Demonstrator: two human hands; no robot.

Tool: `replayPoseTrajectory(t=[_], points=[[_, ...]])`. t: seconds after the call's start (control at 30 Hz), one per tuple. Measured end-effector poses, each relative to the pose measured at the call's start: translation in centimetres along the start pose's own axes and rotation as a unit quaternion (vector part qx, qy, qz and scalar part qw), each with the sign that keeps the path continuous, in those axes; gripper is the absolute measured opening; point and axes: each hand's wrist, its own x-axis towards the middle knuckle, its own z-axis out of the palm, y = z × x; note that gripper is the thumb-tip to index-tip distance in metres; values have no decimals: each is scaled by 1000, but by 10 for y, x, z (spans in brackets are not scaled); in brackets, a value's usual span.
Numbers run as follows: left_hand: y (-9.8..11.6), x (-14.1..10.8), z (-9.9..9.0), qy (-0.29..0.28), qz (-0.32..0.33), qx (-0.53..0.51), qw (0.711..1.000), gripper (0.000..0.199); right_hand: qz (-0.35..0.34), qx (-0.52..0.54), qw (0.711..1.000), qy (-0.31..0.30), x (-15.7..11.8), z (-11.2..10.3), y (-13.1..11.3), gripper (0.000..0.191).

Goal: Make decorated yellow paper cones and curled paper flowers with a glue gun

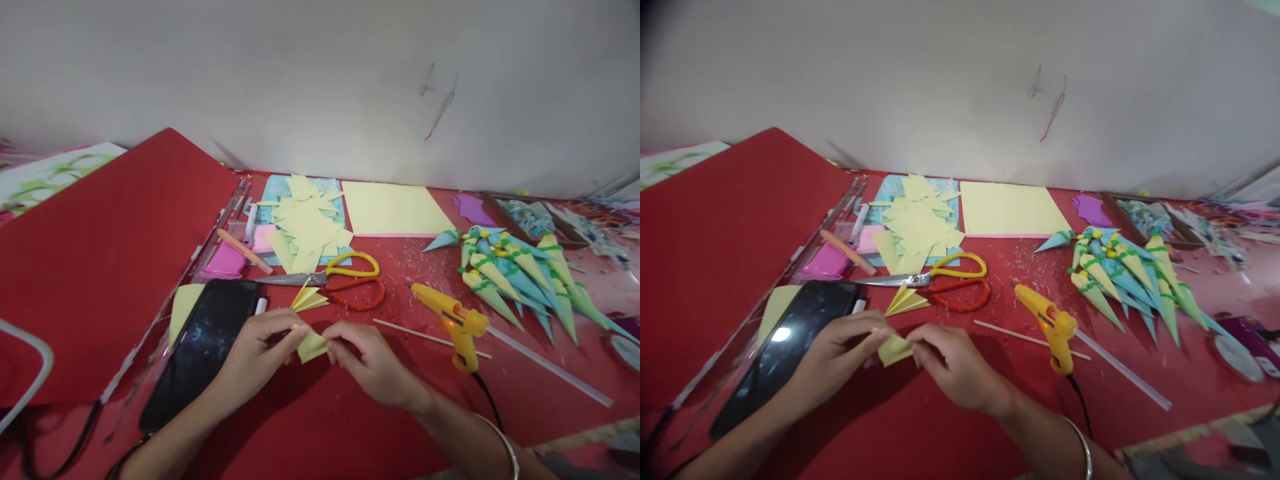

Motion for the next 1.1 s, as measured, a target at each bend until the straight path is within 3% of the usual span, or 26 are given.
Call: replayPoseTrajectory(t=[0.27,0.43,0.67,0.9,1.1], points=[[3,2,-4,6,-49,-39,998,42,97,75,989,77,1,-4,4,19],[2,1,-3,37,-113,-27,993,41,56,-9,996,62,1,-4,4,27],[-5,1,2,-12,-135,7,991,38,25,-39,999,21,-1,-3,6,30],[-8,2,-1,-42,-69,67,994,34,29,-82,995,56,-1,-4,7,30],[-11,-5,8,-166,45,162,972,34,25,-82,995,47,1,-2,7,28]])
